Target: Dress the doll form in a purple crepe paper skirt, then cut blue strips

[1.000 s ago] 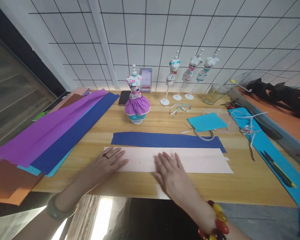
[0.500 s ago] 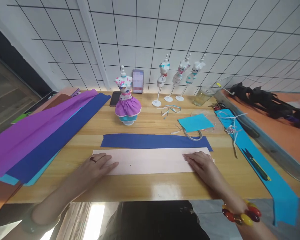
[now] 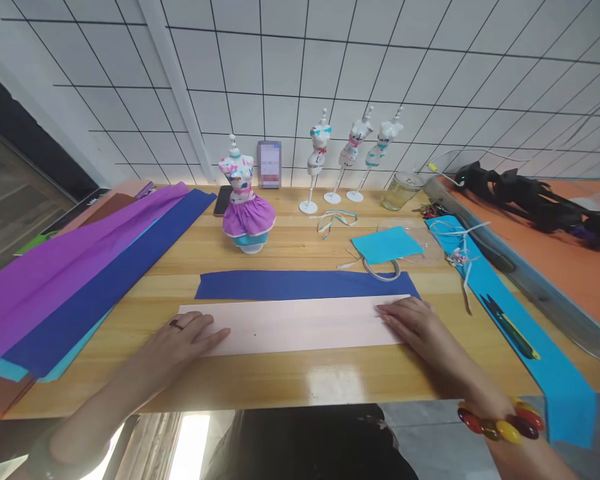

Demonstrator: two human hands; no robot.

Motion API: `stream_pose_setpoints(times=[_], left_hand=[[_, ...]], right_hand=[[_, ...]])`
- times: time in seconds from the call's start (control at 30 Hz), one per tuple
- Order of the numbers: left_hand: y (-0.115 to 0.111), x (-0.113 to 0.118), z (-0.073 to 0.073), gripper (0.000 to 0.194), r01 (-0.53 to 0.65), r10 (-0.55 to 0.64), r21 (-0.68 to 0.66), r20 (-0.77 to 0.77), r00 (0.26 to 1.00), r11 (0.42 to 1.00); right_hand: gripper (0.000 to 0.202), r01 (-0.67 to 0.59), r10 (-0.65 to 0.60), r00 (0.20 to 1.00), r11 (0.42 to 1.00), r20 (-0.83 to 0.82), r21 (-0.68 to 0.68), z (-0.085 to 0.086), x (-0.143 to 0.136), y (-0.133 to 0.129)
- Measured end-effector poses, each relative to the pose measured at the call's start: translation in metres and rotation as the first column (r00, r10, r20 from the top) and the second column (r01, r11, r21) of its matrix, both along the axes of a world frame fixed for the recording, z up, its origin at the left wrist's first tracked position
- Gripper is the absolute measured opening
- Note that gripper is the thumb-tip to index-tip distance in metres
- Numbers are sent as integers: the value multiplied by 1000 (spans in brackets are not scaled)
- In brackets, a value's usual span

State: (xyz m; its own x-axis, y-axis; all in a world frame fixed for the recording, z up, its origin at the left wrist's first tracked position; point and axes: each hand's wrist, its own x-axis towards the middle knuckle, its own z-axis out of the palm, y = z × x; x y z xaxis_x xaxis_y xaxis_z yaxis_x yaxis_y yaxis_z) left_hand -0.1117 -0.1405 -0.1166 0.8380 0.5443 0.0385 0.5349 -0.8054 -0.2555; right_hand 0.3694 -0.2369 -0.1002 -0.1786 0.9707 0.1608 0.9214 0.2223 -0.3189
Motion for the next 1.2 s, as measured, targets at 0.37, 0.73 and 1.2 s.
stream_pose_setpoints(times=[0.37,0.73,1.2], left_hand=[[0,-2,-3,62,-18,18,13,-29,999,1000],[3,-5,-5,65,8,-8,-1,-10,1000,1000],[6,-1,-1,62,28,-29,30,34,999,999]], right_hand=[[29,81,-80,996,997,-44,4,-16,23,-2],[27,28,-45,982,995,183,90,-16,20,-3],[48,-216,185,821,976,540,-5,6,-18,-11]])
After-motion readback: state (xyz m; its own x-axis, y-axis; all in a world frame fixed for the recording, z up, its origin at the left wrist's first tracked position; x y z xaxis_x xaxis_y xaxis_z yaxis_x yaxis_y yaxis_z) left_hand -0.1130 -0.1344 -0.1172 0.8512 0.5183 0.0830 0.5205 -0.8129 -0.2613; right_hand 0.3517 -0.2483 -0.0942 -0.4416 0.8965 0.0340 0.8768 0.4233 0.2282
